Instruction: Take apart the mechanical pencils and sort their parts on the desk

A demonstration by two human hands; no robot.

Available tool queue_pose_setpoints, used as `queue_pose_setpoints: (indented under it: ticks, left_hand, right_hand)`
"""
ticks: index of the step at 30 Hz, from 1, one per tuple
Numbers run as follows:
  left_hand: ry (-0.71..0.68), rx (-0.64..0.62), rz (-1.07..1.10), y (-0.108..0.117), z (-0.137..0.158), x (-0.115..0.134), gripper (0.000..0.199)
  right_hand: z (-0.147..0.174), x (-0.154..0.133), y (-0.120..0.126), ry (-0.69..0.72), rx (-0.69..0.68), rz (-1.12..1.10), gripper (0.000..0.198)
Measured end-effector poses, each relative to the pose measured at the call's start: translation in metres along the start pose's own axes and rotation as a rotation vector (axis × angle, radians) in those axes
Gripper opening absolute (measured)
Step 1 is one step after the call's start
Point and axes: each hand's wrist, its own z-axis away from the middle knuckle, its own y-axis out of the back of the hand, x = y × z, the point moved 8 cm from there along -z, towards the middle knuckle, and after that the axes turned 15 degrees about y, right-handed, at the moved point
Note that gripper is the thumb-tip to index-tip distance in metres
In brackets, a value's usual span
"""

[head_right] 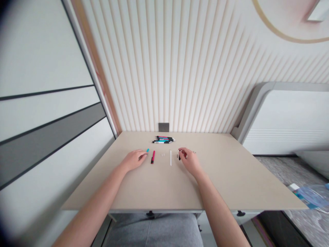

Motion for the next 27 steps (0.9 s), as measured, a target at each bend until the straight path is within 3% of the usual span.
queue_pose_setpoints:
  ticks: [6,13,22,27]
  left_hand:
    - [0.029,0.008,0.031,0.003,0.002,0.002,0.013]
    - [0.088,-0.053,-0.010,0.001,0.000,-0.001,0.020]
    - [0.121,-0.074,-0.014,0.002,-0.001,-0.001,0.019]
    - [0.118,-0.065,-0.016,0.002,-0.001,-0.002,0.016]
  right_hand:
    - [0.001,0.023,0.004,-0.121,0.161,-0.168,0.041]
    - [0.001,0.024,0.012,-0.091,0.246,-0.132,0.037]
    - [0.001,0.001,-0.007,0.081,-0.015,-0.024,0.022]
    - [0.004,-0.003,-0.020,0.098,-0.175,0.021,0.019]
